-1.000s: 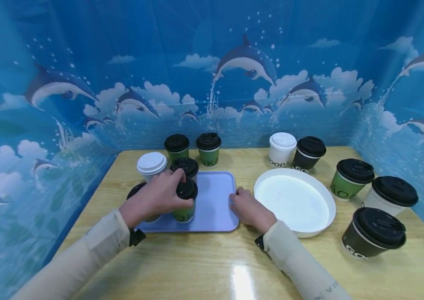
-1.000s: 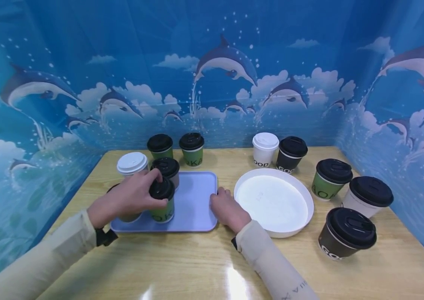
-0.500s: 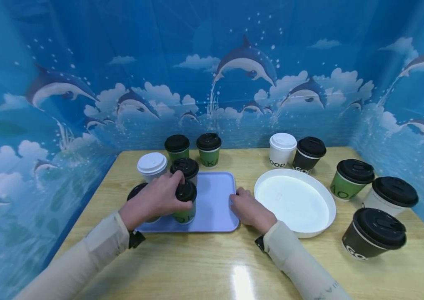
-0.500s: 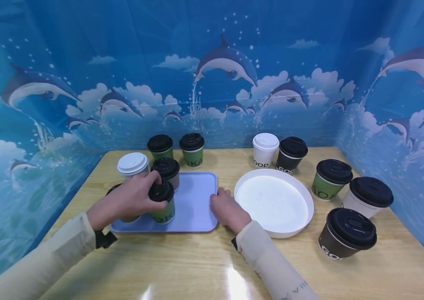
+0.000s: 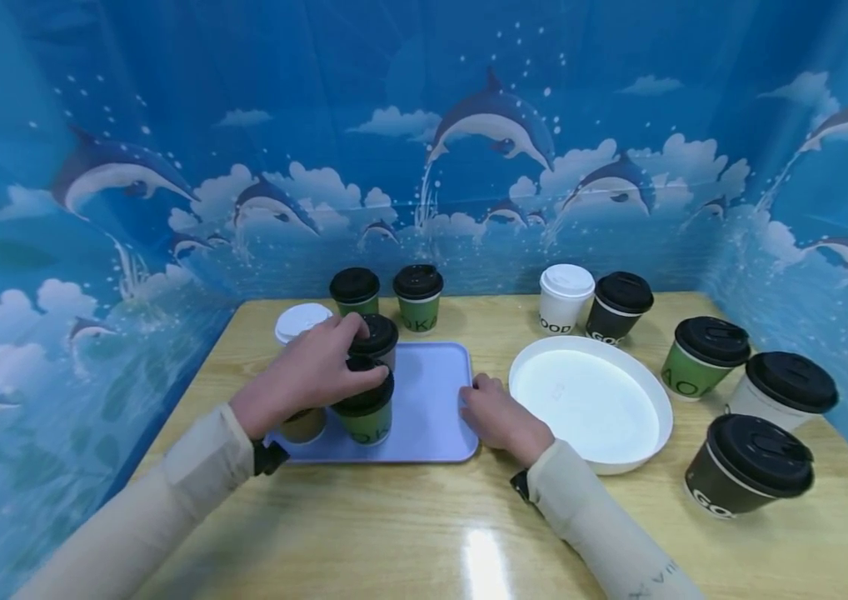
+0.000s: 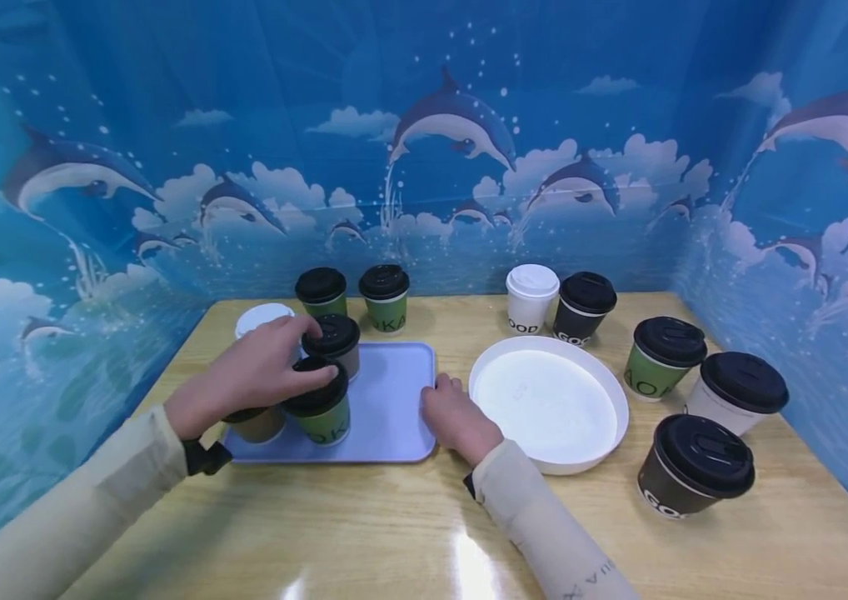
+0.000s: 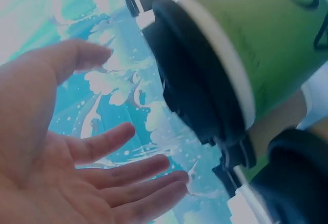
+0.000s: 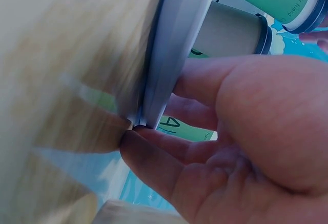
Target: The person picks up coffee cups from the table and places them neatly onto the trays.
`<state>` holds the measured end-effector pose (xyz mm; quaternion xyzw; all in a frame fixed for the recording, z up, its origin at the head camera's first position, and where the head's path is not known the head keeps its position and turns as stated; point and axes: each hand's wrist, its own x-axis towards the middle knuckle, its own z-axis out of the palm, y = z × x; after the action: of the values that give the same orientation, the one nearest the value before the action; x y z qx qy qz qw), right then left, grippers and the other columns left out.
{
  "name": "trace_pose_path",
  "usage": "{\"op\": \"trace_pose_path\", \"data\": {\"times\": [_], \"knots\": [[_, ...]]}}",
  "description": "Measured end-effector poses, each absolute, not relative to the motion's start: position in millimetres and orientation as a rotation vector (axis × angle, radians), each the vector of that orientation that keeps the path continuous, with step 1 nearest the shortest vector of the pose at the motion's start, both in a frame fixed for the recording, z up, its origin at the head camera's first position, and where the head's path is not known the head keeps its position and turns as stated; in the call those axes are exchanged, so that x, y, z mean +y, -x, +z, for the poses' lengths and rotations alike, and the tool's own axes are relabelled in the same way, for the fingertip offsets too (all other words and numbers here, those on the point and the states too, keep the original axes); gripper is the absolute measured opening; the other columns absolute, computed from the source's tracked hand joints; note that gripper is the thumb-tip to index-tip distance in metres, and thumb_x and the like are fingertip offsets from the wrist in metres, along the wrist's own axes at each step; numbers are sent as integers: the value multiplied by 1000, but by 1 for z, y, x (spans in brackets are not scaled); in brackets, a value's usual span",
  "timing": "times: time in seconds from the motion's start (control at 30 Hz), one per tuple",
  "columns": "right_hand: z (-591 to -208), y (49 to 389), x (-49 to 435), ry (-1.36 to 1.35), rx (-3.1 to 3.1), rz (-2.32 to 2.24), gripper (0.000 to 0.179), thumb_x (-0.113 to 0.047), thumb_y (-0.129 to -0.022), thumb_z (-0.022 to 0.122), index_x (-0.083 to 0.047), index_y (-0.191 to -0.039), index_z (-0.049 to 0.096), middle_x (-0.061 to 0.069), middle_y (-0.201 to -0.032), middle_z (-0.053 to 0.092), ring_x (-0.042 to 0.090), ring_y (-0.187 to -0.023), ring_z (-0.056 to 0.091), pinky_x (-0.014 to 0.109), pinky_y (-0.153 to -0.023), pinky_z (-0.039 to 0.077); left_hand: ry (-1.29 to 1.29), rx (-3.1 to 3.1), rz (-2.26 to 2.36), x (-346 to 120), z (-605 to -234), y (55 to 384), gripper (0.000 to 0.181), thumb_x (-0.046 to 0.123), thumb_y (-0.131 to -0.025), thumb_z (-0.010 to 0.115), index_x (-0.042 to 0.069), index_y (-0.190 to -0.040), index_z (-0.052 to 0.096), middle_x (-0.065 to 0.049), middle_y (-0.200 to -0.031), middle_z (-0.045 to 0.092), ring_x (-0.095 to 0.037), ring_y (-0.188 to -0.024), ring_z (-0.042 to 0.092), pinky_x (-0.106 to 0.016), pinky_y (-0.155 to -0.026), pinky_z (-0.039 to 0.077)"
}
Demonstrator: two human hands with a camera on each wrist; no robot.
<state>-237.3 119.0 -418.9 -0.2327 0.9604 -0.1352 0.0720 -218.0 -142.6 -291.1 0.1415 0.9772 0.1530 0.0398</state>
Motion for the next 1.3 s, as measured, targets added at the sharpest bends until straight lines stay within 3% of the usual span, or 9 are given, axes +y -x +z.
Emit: {"op": "trace_pose_path", "data": {"times": [0.33, 0.57, 0.83, 1.13, 1.3], "knots": [[-418, 238, 119, 691, 2884, -416, 32, -15, -107, 55, 4, -131, 65, 31, -132, 54, 42, -117, 56, 52, -97, 52, -436, 3066, 450, -140, -270, 252, 48, 44, -99, 64, 6, -128, 56, -17, -120, 60, -30, -97, 59, -48, -81, 51], [-421, 236, 119, 673, 2868, -436, 33, -14, -107, 54, 5, -131, 64, 31, -132, 54, 43, -119, 56, 54, -99, 51, -365, 3071, 454, -140, -263, 281, 51, 42, -99, 63, 3, -132, 55, -19, -124, 58, -32, -105, 60, -50, -86, 53], [-420, 236, 119, 666, 2883, -432, 32, -13, -106, 55, 6, -131, 64, 32, -131, 55, 44, -118, 55, 55, -99, 50, -313, 3089, 425, -147, -244, 308, 47, 38, -101, 60, 3, -130, 50, -18, -116, 59, -32, -93, 60, -50, -83, 52], [-420, 236, 119, 659, 2881, -424, 32, -13, -106, 55, 6, -130, 64, 32, -132, 55, 44, -118, 56, 55, -99, 50, -223, 3019, 442, -149, -242, 336, 60, 41, -100, 63, 2, -143, 46, -21, -135, 55, -37, -119, 58, -55, -96, 50], [-421, 238, 119, 687, 2887, -427, 31, -13, -106, 55, 6, -129, 64, 32, -130, 55, 43, -116, 56, 54, -98, 51, -191, 2994, 468, -158, -237, 348, 60, 40, -102, 61, 0, -144, 43, -23, -138, 51, -37, -119, 55, -55, -98, 48]]}}
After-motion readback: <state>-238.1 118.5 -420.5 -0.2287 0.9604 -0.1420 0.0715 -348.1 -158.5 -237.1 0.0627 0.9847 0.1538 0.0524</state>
